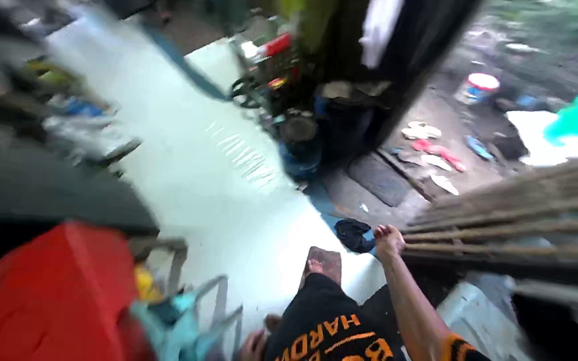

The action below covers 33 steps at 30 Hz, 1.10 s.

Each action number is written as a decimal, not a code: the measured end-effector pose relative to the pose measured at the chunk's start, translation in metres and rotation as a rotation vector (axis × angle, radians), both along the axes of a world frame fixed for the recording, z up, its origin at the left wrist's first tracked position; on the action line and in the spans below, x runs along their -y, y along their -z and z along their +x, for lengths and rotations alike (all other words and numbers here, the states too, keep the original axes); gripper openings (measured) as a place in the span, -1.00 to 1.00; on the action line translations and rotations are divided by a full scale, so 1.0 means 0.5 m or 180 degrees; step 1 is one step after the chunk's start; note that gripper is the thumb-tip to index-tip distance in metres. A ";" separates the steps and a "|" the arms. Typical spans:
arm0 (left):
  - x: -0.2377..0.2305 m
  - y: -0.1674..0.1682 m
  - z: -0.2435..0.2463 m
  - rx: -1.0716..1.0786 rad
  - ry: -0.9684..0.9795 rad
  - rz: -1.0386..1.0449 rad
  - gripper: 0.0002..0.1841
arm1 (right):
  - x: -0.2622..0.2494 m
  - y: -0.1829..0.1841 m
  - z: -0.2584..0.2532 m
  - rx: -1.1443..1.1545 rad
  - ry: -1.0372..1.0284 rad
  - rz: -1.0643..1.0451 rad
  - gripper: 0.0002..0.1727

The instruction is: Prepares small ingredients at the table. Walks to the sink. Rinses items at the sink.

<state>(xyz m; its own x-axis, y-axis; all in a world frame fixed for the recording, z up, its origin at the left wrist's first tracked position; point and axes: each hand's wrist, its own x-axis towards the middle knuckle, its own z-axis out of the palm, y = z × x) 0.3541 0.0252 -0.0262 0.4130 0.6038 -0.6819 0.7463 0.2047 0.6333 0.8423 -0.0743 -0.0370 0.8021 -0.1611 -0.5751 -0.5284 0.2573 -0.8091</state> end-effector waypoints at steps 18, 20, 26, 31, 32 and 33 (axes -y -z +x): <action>0.292 -0.035 -0.437 0.0361 -0.3062 0.0176 -0.58 | -0.520 -0.256 -1.139 0.2486 -0.7590 0.1555 -0.67; 0.327 -0.025 -0.448 0.0322 -0.3513 0.0189 -0.57 | -0.554 -0.234 -1.277 0.3176 -0.8087 0.1568 -0.64; 0.381 -0.108 -0.442 -0.0034 -0.4647 -0.0751 -0.57 | -0.638 -0.144 -1.515 0.4224 -0.8956 0.1378 -0.66; 0.372 -0.204 -0.430 -0.0339 -0.5634 -0.0624 -0.62 | -0.663 -0.122 -1.538 0.5078 -0.9401 0.1798 -0.67; 0.388 -0.178 -0.416 -0.0545 -0.5755 -0.0320 -0.65 | -0.669 -0.136 -1.527 0.5489 -0.9408 0.2147 -0.69; 0.424 -0.123 -0.394 -0.0835 -0.5767 0.0206 -0.67 | -0.680 -0.144 -1.515 0.5964 -0.9357 0.2552 -0.69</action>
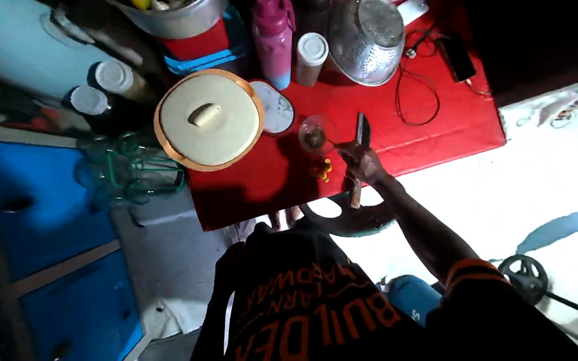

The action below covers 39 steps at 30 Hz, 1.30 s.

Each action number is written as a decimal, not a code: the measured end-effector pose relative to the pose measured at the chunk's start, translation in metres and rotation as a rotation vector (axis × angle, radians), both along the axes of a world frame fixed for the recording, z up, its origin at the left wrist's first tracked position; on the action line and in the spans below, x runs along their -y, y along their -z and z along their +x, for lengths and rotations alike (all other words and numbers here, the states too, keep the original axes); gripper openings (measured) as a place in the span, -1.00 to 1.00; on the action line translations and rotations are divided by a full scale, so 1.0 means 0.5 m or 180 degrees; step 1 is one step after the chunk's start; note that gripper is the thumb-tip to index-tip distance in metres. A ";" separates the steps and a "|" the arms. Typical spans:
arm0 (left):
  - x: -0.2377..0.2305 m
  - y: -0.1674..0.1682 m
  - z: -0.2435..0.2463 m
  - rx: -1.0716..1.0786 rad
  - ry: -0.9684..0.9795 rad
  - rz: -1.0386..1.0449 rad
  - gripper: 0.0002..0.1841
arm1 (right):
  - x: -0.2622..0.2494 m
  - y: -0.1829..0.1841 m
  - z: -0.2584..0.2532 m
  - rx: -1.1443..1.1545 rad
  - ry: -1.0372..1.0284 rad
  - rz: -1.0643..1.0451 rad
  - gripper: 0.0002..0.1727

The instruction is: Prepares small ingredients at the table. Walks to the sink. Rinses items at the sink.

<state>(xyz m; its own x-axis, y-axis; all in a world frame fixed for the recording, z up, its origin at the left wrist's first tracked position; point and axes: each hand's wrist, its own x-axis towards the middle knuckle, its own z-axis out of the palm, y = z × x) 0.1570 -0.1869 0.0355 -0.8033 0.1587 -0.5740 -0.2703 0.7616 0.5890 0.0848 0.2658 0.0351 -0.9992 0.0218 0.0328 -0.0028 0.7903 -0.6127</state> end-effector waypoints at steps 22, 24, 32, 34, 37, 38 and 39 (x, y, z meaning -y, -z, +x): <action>0.014 0.232 -0.267 -0.1895 -0.0604 -0.0927 -0.33 | 0.072 0.010 0.053 0.0316 0.0995 -0.0396 -0.69; 0.011 0.232 -0.272 -0.1882 -0.0598 -0.1041 -0.33 | 0.072 0.013 0.032 0.0140 0.1027 -0.0333 -0.69; -0.002 0.202 -0.283 -0.1659 -0.0566 -0.1156 -0.26 | 0.076 0.015 -0.003 -0.0006 0.1079 0.0018 -0.68; 0.001 0.213 -0.281 -0.1734 -0.0567 -0.1156 -0.25 | 0.084 0.007 0.010 -0.0034 0.0916 0.0292 -0.69; 0.007 0.240 -0.273 -0.1928 -0.0581 -0.1119 -0.26 | 0.082 -0.006 0.044 -0.0056 0.0930 0.0273 -0.69; 0.008 0.243 -0.272 -0.1989 -0.0594 -0.1091 -0.28 | 0.083 -0.009 0.054 -0.0051 0.0984 0.0157 -0.69; 0.009 0.245 -0.270 -0.2043 -0.0617 -0.1069 -0.29 | 0.085 -0.009 0.062 -0.0024 0.1030 0.0018 -0.69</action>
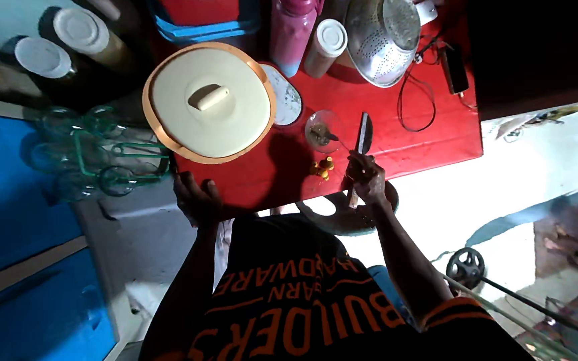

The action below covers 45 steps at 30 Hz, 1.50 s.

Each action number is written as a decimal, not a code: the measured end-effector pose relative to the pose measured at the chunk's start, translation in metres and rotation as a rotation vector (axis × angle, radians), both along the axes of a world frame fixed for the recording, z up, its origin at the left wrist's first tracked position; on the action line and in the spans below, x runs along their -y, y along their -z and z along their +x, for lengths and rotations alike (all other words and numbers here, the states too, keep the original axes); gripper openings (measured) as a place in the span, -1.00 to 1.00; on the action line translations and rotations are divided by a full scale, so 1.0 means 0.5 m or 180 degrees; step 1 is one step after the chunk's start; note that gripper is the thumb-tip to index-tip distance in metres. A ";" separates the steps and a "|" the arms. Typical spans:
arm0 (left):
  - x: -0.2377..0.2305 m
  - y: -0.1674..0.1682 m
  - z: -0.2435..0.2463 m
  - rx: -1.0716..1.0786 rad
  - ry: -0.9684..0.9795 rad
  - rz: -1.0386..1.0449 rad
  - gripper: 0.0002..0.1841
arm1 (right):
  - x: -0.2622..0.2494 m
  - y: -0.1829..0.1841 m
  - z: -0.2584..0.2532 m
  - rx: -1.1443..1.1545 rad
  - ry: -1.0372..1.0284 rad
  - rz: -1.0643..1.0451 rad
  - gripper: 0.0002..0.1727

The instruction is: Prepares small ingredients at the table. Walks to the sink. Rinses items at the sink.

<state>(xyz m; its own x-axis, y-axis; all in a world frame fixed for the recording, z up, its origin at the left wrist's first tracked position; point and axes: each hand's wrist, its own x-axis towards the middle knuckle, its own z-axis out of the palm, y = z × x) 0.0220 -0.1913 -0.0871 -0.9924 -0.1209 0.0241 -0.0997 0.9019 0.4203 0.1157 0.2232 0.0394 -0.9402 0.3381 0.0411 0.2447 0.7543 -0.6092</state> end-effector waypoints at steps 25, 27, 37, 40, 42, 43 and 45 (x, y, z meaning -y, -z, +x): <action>-0.007 -0.018 -0.007 0.0364 -0.0109 -0.0041 -0.27 | 0.022 0.023 -0.003 0.0086 -0.0068 0.0431 -0.69; -0.006 -0.020 -0.008 0.0390 -0.0101 -0.0020 -0.28 | 0.011 0.019 -0.010 0.0098 0.0134 0.0411 -0.67; -0.007 -0.022 -0.008 0.0336 -0.0072 0.0086 -0.24 | 0.067 0.028 -0.056 0.0061 0.0536 0.0389 -0.70; -0.008 -0.031 -0.010 0.0450 -0.0112 0.0056 -0.27 | 0.067 0.015 -0.058 0.0009 0.0382 0.0287 -0.70; -0.009 -0.027 -0.012 0.0448 -0.0121 -0.0039 -0.25 | 0.067 0.018 -0.056 0.0050 0.0289 0.0283 -0.72; -0.009 -0.027 -0.012 0.0434 -0.0116 -0.0057 -0.24 | 0.066 0.025 -0.058 0.0075 0.0263 0.0375 -0.72; -0.007 -0.027 -0.013 0.0441 -0.0111 -0.0018 -0.24 | 0.058 0.034 -0.070 0.0094 0.0290 0.0552 -0.71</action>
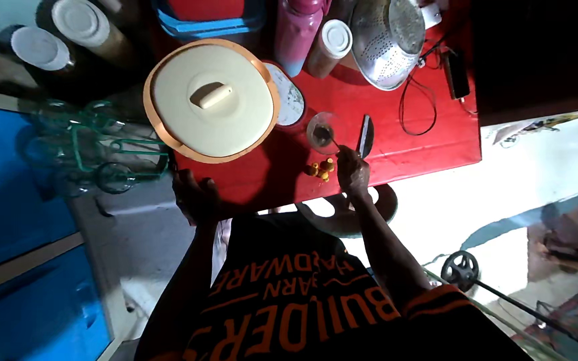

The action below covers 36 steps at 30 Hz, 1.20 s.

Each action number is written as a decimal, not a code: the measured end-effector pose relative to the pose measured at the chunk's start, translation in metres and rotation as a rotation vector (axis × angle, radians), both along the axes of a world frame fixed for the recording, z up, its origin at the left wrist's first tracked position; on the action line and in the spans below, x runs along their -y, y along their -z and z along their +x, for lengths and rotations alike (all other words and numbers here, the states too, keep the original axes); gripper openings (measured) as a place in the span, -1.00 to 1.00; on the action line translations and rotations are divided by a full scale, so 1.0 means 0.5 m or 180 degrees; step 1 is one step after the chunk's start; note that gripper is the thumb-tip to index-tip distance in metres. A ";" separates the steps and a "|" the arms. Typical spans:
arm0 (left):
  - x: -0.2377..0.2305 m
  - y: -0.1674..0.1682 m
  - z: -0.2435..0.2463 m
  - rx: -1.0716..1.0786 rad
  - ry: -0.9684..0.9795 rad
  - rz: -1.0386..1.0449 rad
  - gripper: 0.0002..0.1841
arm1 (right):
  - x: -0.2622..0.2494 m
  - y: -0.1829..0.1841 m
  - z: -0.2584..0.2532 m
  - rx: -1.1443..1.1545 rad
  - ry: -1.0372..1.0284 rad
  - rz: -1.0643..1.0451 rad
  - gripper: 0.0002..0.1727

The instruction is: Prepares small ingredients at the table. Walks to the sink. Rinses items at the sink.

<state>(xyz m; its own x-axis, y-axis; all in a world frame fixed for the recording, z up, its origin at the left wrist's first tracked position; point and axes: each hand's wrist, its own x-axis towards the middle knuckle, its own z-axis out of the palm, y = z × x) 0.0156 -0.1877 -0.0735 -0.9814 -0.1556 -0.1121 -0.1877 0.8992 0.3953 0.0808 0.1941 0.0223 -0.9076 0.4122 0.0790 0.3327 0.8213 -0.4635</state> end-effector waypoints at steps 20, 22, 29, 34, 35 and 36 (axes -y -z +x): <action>-0.002 -0.016 -0.005 -0.0023 0.0054 0.0084 -0.27 | -0.022 -0.018 0.011 0.0207 0.0018 0.0321 -0.66; -0.002 -0.007 0.001 -0.0144 0.0041 0.0101 -0.27 | -0.018 -0.024 0.035 0.0225 0.0014 0.0250 -0.68; 0.002 -0.003 0.003 -0.0128 0.0086 0.0042 -0.27 | -0.001 0.003 0.007 0.0022 -0.0009 0.0337 -0.69; 0.002 0.001 0.000 -0.0150 0.0053 0.0047 -0.26 | -0.013 -0.022 0.045 0.0217 0.0057 0.0202 -0.68; 0.003 0.005 0.002 -0.0200 0.0067 0.0051 -0.27 | -0.006 -0.018 0.051 0.0196 0.0003 0.0173 -0.68; 0.005 0.009 0.004 -0.0248 0.0076 0.0045 -0.27 | 0.002 -0.012 0.050 0.0157 -0.0048 0.0183 -0.69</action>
<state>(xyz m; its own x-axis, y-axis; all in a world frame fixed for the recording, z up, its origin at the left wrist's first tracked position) 0.0178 -0.1901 -0.0780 -0.9907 -0.1309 -0.0371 -0.1343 0.8972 0.4206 0.1060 0.1931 0.0281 -0.9171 0.3945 0.0571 0.3413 0.8511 -0.3988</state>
